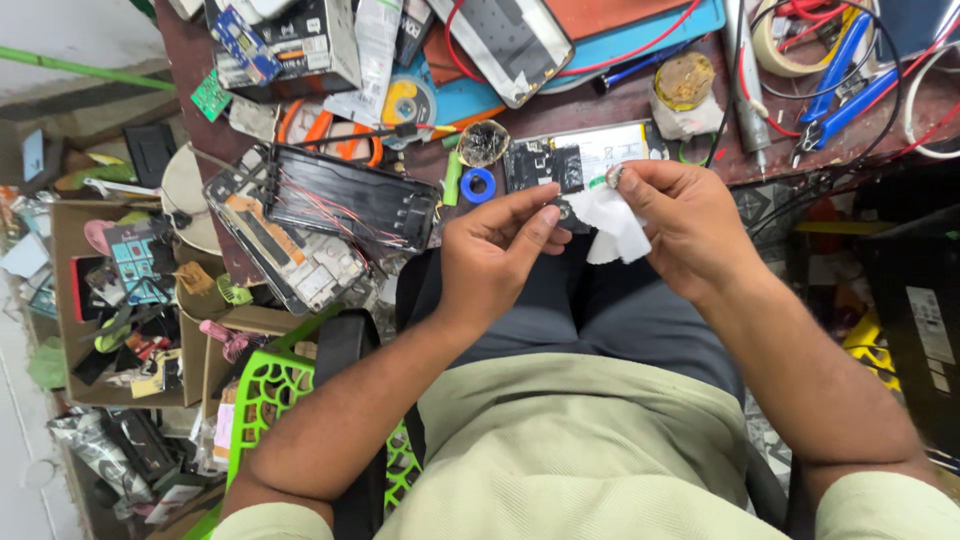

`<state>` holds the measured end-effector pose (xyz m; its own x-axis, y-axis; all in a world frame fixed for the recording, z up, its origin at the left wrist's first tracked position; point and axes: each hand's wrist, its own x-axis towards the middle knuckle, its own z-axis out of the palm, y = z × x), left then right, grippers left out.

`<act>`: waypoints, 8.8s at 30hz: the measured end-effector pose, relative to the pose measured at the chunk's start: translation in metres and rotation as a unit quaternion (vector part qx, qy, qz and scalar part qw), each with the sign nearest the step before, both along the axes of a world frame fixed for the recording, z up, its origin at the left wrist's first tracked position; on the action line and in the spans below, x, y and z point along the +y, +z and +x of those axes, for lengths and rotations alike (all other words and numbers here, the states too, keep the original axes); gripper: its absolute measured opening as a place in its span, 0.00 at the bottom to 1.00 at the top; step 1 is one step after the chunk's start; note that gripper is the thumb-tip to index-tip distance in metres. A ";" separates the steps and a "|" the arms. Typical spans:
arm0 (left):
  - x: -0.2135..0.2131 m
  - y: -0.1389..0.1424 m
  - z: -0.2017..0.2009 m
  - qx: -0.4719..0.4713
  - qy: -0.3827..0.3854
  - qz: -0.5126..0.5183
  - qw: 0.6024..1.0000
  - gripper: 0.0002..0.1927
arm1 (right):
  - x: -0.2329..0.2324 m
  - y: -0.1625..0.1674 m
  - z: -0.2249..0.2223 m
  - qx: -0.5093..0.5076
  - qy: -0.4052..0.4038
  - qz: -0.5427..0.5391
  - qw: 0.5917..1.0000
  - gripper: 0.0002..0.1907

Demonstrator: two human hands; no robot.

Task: The person opens a smartphone, removes the back cover, and uses a screwdriver to unscrew internal components. They then use a soldering iron to work on the motherboard while seated at a cluttered repair bench.

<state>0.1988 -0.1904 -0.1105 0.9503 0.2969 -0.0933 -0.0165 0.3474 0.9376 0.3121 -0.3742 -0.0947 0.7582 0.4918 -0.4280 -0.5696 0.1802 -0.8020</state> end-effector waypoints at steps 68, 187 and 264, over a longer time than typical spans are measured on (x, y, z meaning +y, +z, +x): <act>0.014 0.093 0.115 -0.113 -0.017 0.498 0.859 0.06 | 0.021 0.044 0.145 -0.596 0.080 -0.388 0.699 0.06; -0.025 0.001 0.109 -0.172 -0.053 0.524 0.833 0.26 | -0.092 -0.031 0.050 -0.631 -0.083 -0.187 0.748 0.33; -0.030 -0.010 0.106 -0.222 -0.073 0.649 0.724 0.28 | -0.053 0.005 0.098 -0.668 0.013 -0.197 0.717 0.16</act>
